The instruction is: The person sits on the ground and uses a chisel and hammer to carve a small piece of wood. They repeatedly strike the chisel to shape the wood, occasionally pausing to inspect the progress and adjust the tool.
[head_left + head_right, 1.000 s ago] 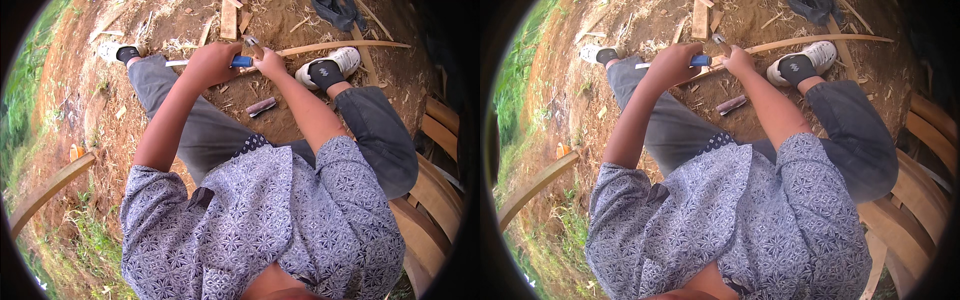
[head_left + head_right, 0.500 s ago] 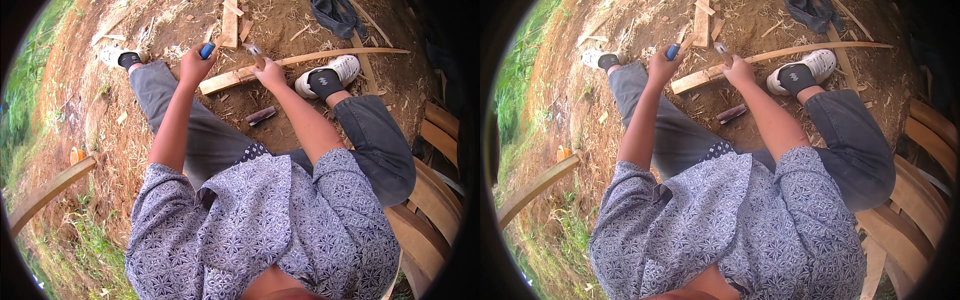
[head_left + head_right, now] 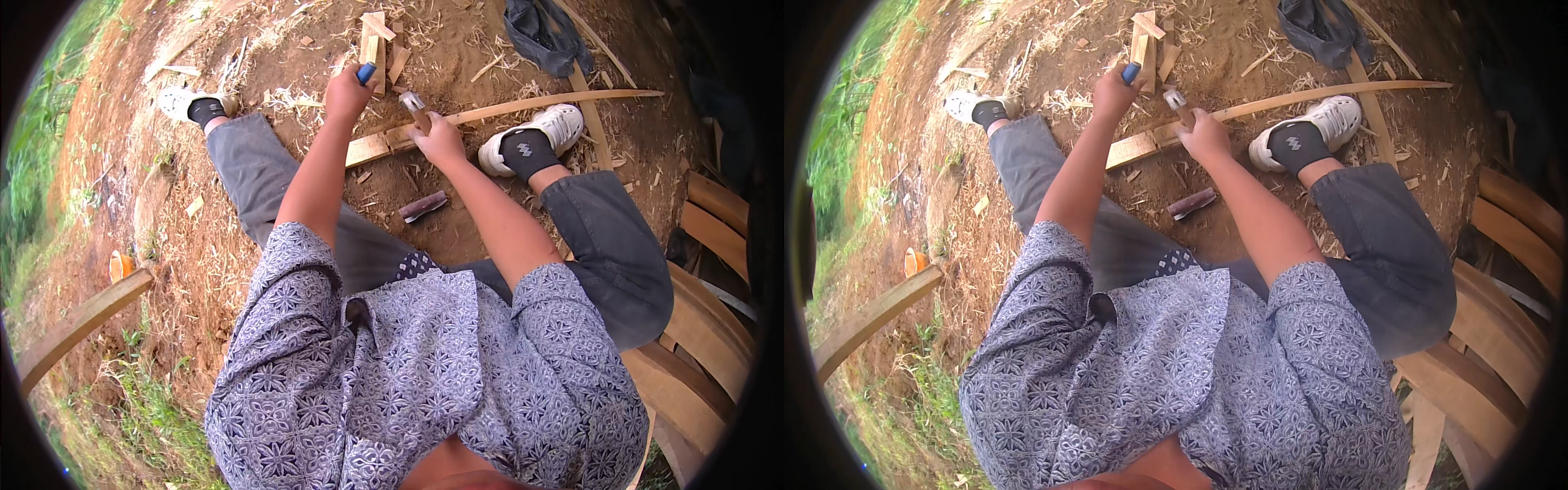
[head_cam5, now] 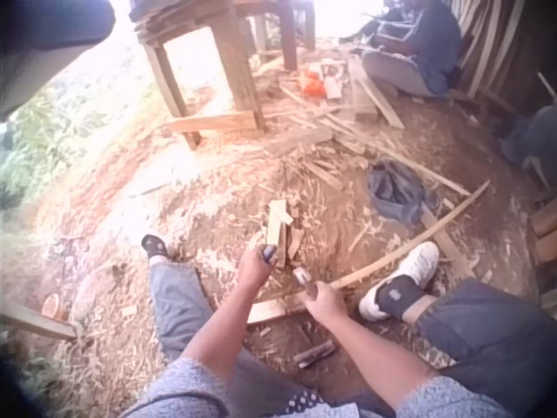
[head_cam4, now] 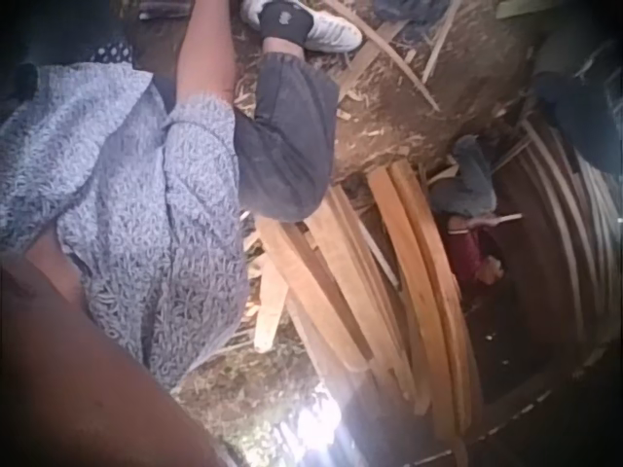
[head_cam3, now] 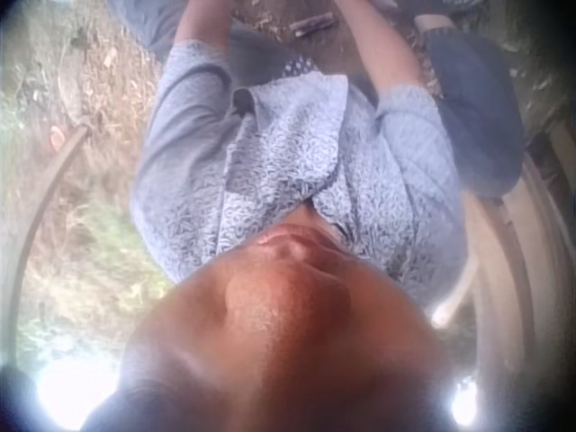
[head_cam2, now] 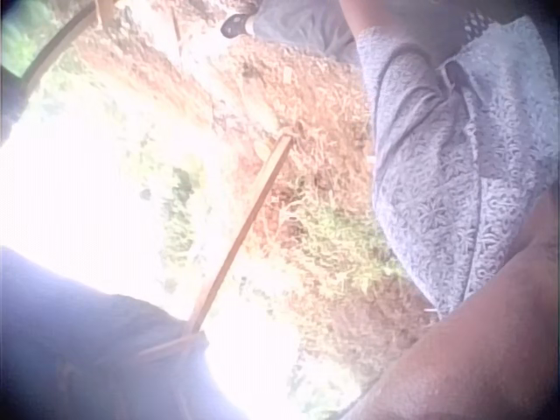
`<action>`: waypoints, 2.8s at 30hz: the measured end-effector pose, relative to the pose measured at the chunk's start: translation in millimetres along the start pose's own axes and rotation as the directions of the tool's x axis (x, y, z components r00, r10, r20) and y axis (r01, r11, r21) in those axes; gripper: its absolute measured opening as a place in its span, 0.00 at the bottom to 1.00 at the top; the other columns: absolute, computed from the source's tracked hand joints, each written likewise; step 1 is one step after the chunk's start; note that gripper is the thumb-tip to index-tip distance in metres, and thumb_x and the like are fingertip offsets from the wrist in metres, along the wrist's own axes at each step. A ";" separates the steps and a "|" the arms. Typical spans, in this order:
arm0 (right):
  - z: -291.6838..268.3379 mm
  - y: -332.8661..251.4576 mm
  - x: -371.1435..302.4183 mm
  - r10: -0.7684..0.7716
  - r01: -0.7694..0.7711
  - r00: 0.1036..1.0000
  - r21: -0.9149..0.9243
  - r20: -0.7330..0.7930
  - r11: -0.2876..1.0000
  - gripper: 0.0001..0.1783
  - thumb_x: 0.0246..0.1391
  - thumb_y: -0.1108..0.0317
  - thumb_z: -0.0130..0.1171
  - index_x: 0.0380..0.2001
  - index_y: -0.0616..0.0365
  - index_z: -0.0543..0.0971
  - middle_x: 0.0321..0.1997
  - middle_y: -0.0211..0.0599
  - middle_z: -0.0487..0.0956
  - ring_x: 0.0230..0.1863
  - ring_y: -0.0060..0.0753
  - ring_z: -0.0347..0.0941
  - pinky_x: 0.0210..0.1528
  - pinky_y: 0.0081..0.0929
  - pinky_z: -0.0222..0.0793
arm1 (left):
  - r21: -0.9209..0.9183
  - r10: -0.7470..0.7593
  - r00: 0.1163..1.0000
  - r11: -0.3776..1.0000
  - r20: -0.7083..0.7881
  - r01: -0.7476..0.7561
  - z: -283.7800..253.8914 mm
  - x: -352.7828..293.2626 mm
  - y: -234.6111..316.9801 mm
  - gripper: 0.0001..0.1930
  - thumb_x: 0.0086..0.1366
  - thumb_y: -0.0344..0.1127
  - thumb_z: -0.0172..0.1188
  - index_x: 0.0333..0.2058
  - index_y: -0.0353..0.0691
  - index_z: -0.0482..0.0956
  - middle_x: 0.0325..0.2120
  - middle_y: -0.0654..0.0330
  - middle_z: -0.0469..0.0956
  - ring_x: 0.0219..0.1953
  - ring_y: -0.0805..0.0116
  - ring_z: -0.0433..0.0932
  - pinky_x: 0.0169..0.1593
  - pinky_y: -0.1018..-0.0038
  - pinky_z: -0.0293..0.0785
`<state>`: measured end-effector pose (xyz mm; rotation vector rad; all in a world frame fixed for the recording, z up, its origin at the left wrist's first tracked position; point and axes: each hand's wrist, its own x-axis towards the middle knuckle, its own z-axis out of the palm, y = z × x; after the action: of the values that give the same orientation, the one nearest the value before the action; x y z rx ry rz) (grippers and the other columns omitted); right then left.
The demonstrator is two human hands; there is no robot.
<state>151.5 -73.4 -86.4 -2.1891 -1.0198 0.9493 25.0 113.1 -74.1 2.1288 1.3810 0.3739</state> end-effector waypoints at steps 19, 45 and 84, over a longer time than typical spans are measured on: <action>-9.8 14.9 4.4 -0.067 0.067 0.998 0.044 0.000 0.997 0.29 0.49 0.48 0.70 0.49 0.54 0.81 0.42 0.46 0.85 0.46 0.47 0.82 0.51 0.40 0.75 | -0.831 -0.106 0.955 0.525 -0.277 -0.182 -113.6 -117.1 44.1 0.09 0.71 0.36 0.61 0.37 0.36 0.75 0.22 0.64 0.76 0.24 0.79 0.73 0.30 0.80 0.69; -3.9 -22.0 -1.9 -0.178 0.226 0.972 -0.391 0.156 0.892 0.43 0.47 0.54 0.70 0.67 0.46 0.69 0.52 0.47 0.82 0.54 0.51 0.79 0.57 0.41 0.74 | -0.828 -0.143 0.822 0.211 -0.551 -0.519 -188.6 -195.9 36.9 0.12 0.72 0.39 0.59 0.39 0.35 0.72 0.23 0.63 0.73 0.27 0.74 0.72 0.43 0.67 0.75; -63.7 3.0 56.5 -0.101 0.270 0.934 -0.491 0.342 0.828 0.24 0.42 0.55 0.74 0.39 0.58 0.81 0.37 0.46 0.84 0.39 0.43 0.81 0.45 0.36 0.74 | 0.481 0.145 0.810 0.740 0.568 -0.470 -75.2 -89.5 -28.0 0.07 0.55 0.30 0.62 0.34 0.45 0.85 0.33 0.54 0.83 0.39 0.53 0.84 0.41 0.59 0.81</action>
<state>228.5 -40.5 -70.7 -2.3460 -1.7987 1.0172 -72.9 64.2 -24.4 2.7263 0.8761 -0.5675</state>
